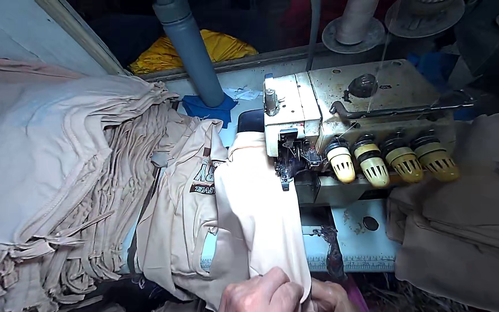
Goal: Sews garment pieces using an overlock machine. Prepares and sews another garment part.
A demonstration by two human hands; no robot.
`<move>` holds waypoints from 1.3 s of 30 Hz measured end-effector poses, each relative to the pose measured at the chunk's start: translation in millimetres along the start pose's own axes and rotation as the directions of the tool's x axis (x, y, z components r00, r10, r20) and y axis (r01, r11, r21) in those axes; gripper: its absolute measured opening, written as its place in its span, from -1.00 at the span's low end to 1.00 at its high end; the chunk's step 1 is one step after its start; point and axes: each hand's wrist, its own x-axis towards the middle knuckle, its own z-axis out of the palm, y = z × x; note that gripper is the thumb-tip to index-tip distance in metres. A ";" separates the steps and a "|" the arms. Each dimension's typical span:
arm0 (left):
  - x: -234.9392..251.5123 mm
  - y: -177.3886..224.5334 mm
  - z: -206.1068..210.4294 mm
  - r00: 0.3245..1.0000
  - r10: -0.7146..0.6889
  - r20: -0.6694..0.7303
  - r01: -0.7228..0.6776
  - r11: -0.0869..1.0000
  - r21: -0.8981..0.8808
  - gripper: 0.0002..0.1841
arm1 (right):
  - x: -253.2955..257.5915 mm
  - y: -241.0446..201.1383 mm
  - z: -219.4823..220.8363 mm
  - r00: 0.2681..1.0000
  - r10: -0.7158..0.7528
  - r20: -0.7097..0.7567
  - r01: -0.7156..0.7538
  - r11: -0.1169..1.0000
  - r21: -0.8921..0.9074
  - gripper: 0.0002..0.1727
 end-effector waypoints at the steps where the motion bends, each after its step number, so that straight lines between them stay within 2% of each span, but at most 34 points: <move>1: 8.9 -2.6 -2.2 1.000 0.006 -0.005 -0.006 0.999 0.045 -0.85 | 6.1 -4.0 -1.5 1.000 0.008 -0.029 -0.008 1.000 0.003 -0.77; 6: 48.5 -23.8 -10.3 0.994 0.079 -0.072 -0.060 0.970 0.234 -0.80 | 45.0 -12.5 -11.1 0.992 -0.036 -0.122 0.037 0.999 0.006 -0.67; 10: 67.2 -35.4 -5.7 0.972 0.115 -0.206 -0.050 0.954 0.294 -0.78 | 71.2 -11.1 -12.4 0.960 -0.104 -0.260 0.099 0.995 -0.030 -0.94; 13: 62.9 -35.7 -5.4 0.969 0.105 -0.223 -0.026 0.944 0.329 -0.81 | 73.4 -11.5 -7.0 0.939 -0.096 -0.329 0.103 0.995 0.001 -0.93; 24: 56.6 -42.0 -1.3 0.945 0.121 -0.304 -0.028 0.955 0.295 -0.83 | 65.2 -22.9 0.5 0.938 -0.005 -0.347 0.024 0.998 0.052 -0.78; 27: 59.9 -41.0 0.8 0.945 0.102 -0.312 -0.004 0.954 0.299 -0.78 | 64.4 -24.2 2.0 0.927 -0.009 -0.374 0.019 1.000 0.023 -0.75; 33: 61.9 -37.7 3.8 0.940 0.115 -0.322 -0.004 0.946 0.325 -0.84 | 62.2 -20.7 5.8 0.898 -0.019 -0.440 0.030 0.999 0.019 -0.74; 39: 73.0 -26.1 3.9 0.949 0.049 -0.312 0.072 0.927 0.368 -0.81 | 63.4 -15.7 8.0 0.907 -0.041 -0.419 0.065 0.997 0.043 -0.70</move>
